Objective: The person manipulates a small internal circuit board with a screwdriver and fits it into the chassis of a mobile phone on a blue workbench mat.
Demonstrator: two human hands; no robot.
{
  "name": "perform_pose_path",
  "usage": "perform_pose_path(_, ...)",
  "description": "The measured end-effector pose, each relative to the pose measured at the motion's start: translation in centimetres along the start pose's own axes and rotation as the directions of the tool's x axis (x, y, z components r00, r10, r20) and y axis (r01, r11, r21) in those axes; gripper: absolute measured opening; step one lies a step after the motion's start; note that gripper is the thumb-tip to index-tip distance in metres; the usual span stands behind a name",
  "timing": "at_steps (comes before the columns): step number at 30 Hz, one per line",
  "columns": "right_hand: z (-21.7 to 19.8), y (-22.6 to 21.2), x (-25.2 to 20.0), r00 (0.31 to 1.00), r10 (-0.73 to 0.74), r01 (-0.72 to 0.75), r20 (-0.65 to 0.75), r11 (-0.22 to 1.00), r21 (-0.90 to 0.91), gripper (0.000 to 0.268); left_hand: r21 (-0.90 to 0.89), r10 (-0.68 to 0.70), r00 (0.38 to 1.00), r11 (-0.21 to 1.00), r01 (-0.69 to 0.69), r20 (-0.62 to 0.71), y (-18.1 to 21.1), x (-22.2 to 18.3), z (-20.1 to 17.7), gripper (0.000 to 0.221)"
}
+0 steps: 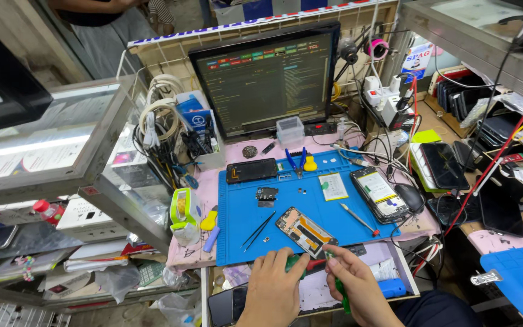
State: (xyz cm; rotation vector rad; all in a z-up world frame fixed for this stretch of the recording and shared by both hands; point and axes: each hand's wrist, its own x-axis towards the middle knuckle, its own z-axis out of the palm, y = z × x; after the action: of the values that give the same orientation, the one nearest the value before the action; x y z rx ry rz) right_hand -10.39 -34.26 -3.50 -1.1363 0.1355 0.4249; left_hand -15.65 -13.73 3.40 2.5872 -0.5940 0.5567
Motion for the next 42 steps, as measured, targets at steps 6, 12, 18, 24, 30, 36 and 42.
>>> perform_pose_path(6, -2.6, 1.3, 1.1, 0.998, 0.036, -0.041, 0.057, 0.996, 0.084, 0.044, 0.067, 0.064, 0.997, 0.996, -0.066, 0.037, -0.9, 0.5, 2.9, 0.057)
perform_pose_path(12, -2.9, 1.3, 2.7, 0.998, 0.002, -0.013, 0.070, 0.987, 0.160, 0.047, 0.060, 0.039, 0.998, 0.997, -0.041, 0.042, -1.3, 2.3, 3.8, 0.054)
perform_pose_path(18, -2.6, -0.6, 1.1, 0.976, -0.084, 0.024, 0.202, 0.960, 0.279, 0.046, 0.039, -0.046, 0.999, 0.998, 0.047, -0.020, 0.8, 3.0, -0.6, 0.054)
perform_pose_path(24, -1.2, -1.9, 0.8, 0.991, -0.065, 0.037, 0.117, 0.972, 0.231, 0.037, -0.017, -0.114, 0.993, 0.993, 0.114, -0.014, 0.8, 4.5, -2.8, 0.059)
perform_pose_path(30, -0.8, -1.7, 1.2, 0.986, -0.030, -0.007, 0.163, 0.975, 0.221, 0.035, -0.013, -0.069, 0.998, 0.998, 0.068, -0.006, 0.4, 4.3, -2.6, 0.056)
perform_pose_path(36, -0.4, -1.6, 1.0, 0.990, 0.021, -0.054, 0.138, 0.968, 0.243, 0.036, 0.113, 0.001, 0.997, 0.994, 0.008, -0.080, 0.5, 4.4, -3.1, 0.053)
perform_pose_path(42, -0.3, -1.6, 0.7, 0.987, 0.014, -0.053, 0.160, 0.968, 0.247, 0.032, 0.141, 0.056, 0.992, 0.989, -0.039, -0.117, 0.6, 4.7, -3.7, 0.052)
